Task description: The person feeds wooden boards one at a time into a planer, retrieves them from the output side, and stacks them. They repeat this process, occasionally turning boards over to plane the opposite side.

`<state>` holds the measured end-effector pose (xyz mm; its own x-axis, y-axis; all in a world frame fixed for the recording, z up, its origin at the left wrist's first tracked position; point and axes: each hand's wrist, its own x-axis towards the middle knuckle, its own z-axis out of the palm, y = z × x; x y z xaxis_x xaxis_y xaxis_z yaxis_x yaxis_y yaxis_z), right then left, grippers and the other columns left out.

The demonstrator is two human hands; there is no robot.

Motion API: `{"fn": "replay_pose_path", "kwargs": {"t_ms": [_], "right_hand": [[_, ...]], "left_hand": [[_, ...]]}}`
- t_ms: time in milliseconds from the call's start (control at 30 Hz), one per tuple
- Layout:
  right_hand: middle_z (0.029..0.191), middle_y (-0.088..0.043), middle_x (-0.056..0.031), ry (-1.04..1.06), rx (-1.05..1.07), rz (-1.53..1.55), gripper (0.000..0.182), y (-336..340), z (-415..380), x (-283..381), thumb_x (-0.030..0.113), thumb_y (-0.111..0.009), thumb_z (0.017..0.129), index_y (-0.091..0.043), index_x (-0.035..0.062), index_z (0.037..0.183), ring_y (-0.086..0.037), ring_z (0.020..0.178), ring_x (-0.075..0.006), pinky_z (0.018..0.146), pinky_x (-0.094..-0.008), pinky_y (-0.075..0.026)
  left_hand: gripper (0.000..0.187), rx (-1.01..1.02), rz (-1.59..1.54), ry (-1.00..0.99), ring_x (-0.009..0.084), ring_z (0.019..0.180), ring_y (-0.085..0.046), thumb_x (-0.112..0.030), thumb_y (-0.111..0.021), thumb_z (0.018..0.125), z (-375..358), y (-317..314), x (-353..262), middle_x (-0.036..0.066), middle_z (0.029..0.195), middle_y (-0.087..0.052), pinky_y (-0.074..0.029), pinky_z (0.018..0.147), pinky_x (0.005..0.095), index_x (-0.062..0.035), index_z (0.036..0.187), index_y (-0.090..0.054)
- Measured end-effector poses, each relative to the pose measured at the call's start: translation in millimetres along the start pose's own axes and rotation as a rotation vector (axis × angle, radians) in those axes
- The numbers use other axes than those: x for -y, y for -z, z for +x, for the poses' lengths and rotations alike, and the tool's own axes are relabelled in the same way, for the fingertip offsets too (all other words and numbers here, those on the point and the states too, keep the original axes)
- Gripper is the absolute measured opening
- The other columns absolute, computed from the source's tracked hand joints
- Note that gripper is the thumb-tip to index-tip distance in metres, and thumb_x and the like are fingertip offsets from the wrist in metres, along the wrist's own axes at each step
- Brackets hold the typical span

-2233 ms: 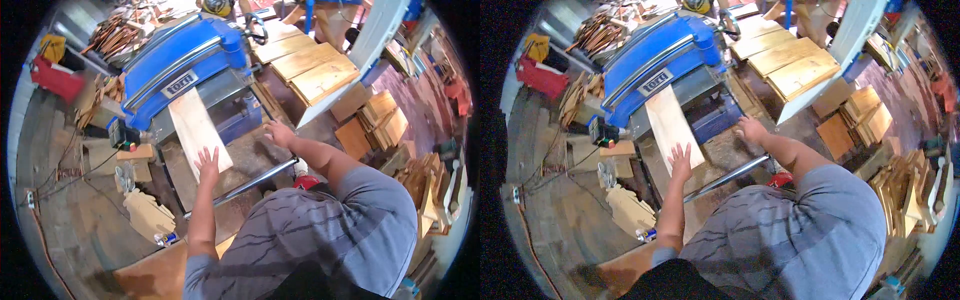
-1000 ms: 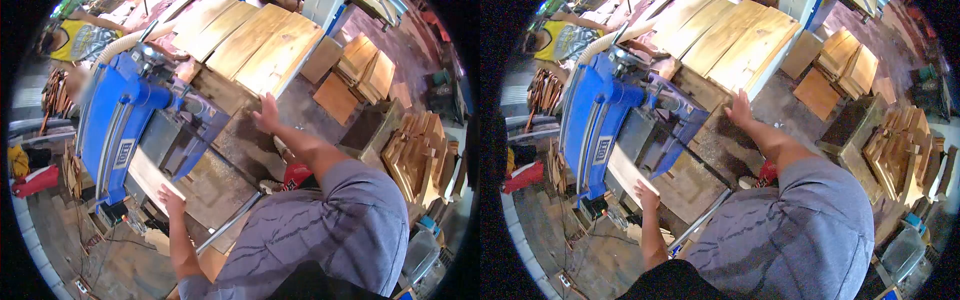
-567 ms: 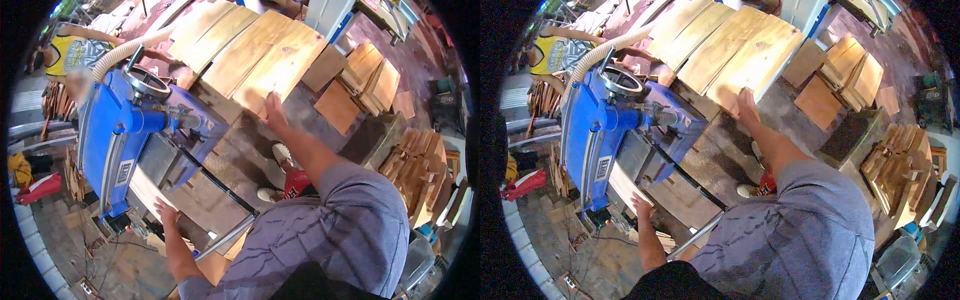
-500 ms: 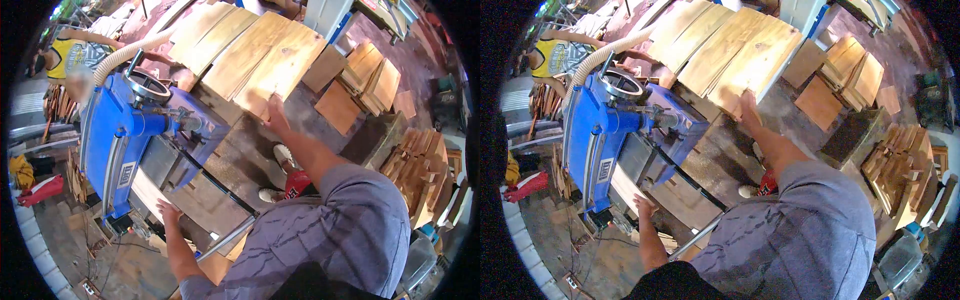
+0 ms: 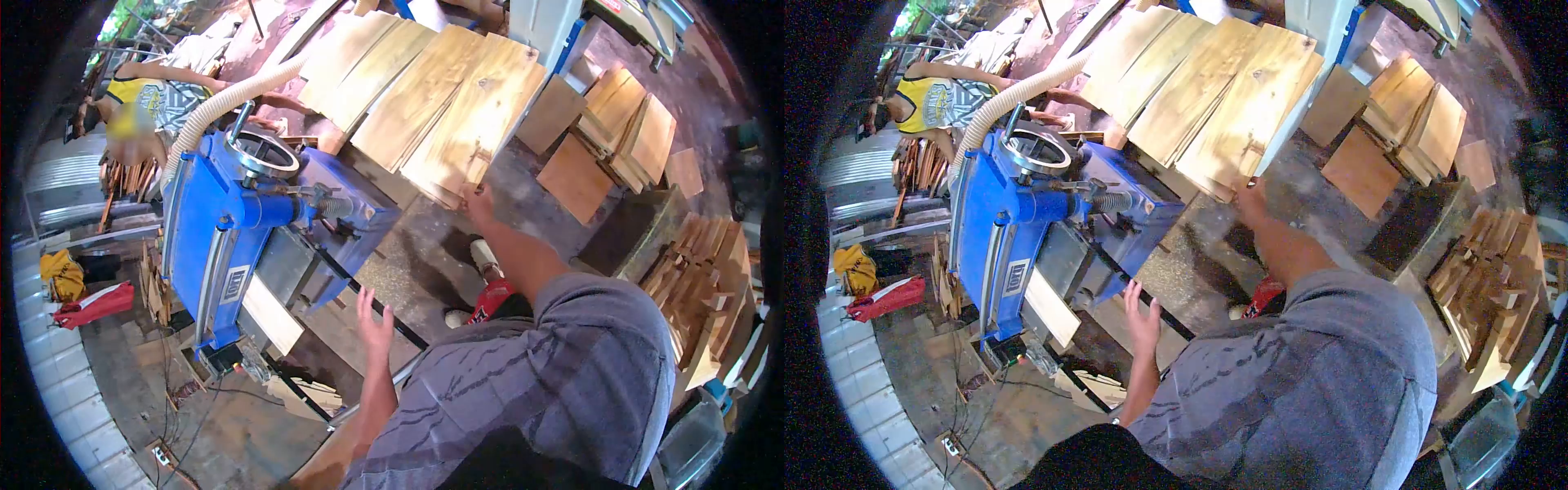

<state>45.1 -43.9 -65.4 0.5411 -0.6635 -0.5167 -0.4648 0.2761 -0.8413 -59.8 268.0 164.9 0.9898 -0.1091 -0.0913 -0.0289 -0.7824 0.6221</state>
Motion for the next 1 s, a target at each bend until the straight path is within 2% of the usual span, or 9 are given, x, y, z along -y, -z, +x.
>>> {"fn": "replay_pose_path", "kwargs": {"t_ms": [33,167,333,500,667,767,833,933,1000], "right_hand": [[0.097,-0.064,-0.0113,-0.215,0.163,0.173,0.056,4.1,5.1,3.6,0.025,-0.070,0.085,-0.046,0.0004,0.129,-0.062,0.070,-0.0174,0.062,-0.0335,-0.052],[0.099,-0.062,-0.0073,-0.121,0.371,-0.071,0.043,16.1,7.2,39.9,0.029,-0.066,0.090,-0.051,0.0024,0.120,-0.061,0.078,-0.0140,0.064,-0.0309,-0.052],[0.091,-0.062,-0.0085,-0.125,0.600,0.484,0.041,17.5,-27.0,88.1,0.030,-0.064,0.092,-0.056,-0.0039,0.113,-0.061,0.078,-0.0185,0.066,-0.0314,-0.053],[0.101,-0.064,-0.0104,-0.052,0.779,0.203,0.044,49.7,-117.3,103.8,0.030,-0.061,0.093,-0.054,-0.0053,0.119,-0.061,0.090,-0.0199,0.080,-0.0350,-0.051],[0.101,-0.065,-0.0098,0.306,1.062,-0.247,0.041,78.9,-216.9,107.1,0.029,-0.063,0.092,-0.057,-0.0023,0.117,-0.060,0.089,-0.0163,0.079,-0.0345,-0.051],[0.097,-0.066,-0.0098,0.428,1.109,-0.126,0.039,77.6,-265.2,86.0,0.027,-0.065,0.091,-0.057,-0.0008,0.118,-0.061,0.088,-0.0156,0.078,-0.0360,-0.051],[0.096,-0.067,-0.0120,0.443,1.213,-0.356,0.040,76.0,-288.1,80.2,0.023,-0.066,0.089,-0.055,-0.0006,0.120,-0.064,0.089,-0.0221,0.079,-0.0369,-0.051],[0.132,-0.050,-0.0250,0.774,1.205,-0.353,0.056,67.6,-344.7,72.2,0.016,-0.063,0.086,-0.043,-0.0009,0.135,-0.049,0.124,-0.0376,0.104,-0.0401,-0.039],[0.139,-0.042,-0.0255,0.884,1.310,-0.381,0.061,60.8,-389.9,73.5,0.015,-0.062,0.085,-0.038,-0.0011,0.139,-0.042,0.130,-0.0369,0.108,-0.0402,-0.034]], "left_hand": [[0.049,-0.001,0.005,-0.002,0.0353,0.133,-0.041,-0.003,-0.066,0.080,-0.7,0.5,-3.7,0.019,0.143,-0.044,-0.030,0.112,0.0426,-0.0041,0.127,-0.055],[0.041,-0.061,-0.053,-0.120,0.0342,0.129,-0.045,-0.004,-0.065,0.082,7.2,10.2,-16.3,0.019,0.140,-0.046,-0.031,0.110,0.0417,-0.0027,0.122,-0.057],[0.038,-0.195,-0.020,-0.207,0.0340,0.127,-0.048,-0.003,-0.063,0.081,36.1,37.5,-28.7,0.018,0.137,-0.050,-0.037,0.106,0.0423,-0.0020,0.119,-0.060],[0.036,-0.315,-0.297,-0.165,0.0267,0.125,-0.050,-0.003,-0.061,0.086,51.6,69.3,-42.1,0.015,0.136,-0.051,-0.038,0.105,0.0374,-0.0021,0.121,-0.059],[0.036,-0.238,-0.446,-0.198,0.0252,0.124,-0.051,-0.009,-0.061,0.090,39.9,87.6,-31.3,0.015,0.133,-0.054,-0.039,0.105,0.0365,0.0017,0.124,-0.057],[0.046,-0.161,-0.594,-0.116,0.0252,0.124,-0.051,-0.013,-0.058,0.094,21.0,91.9,-25.2,0.016,0.135,-0.052,-0.038,0.106,0.0359,0.0014,0.135,-0.046],[0.051,-0.163,-0.804,-0.096,0.0232,0.123,-0.051,-0.016,-0.057,0.095,5.0,91.0,-13.8,0.015,0.135,-0.051,-0.038,0.105,0.0350,0.0006,0.140,-0.039],[0.050,-0.395,-0.919,0.015,0.0185,0.112,-0.053,-0.033,-0.050,0.100,-17.5,106.0,13.4,0.011,0.125,-0.053,-0.043,0.097,0.0345,-0.0019,0.138,-0.040],[0.050,-0.554,-1.057,0.009,0.0174,0.108,-0.053,-0.036,-0.049,0.100,-29.8,119.4,44.0,0.010,0.120,-0.055,-0.044,0.093,0.0340,-0.0025,0.136,-0.041]]}}
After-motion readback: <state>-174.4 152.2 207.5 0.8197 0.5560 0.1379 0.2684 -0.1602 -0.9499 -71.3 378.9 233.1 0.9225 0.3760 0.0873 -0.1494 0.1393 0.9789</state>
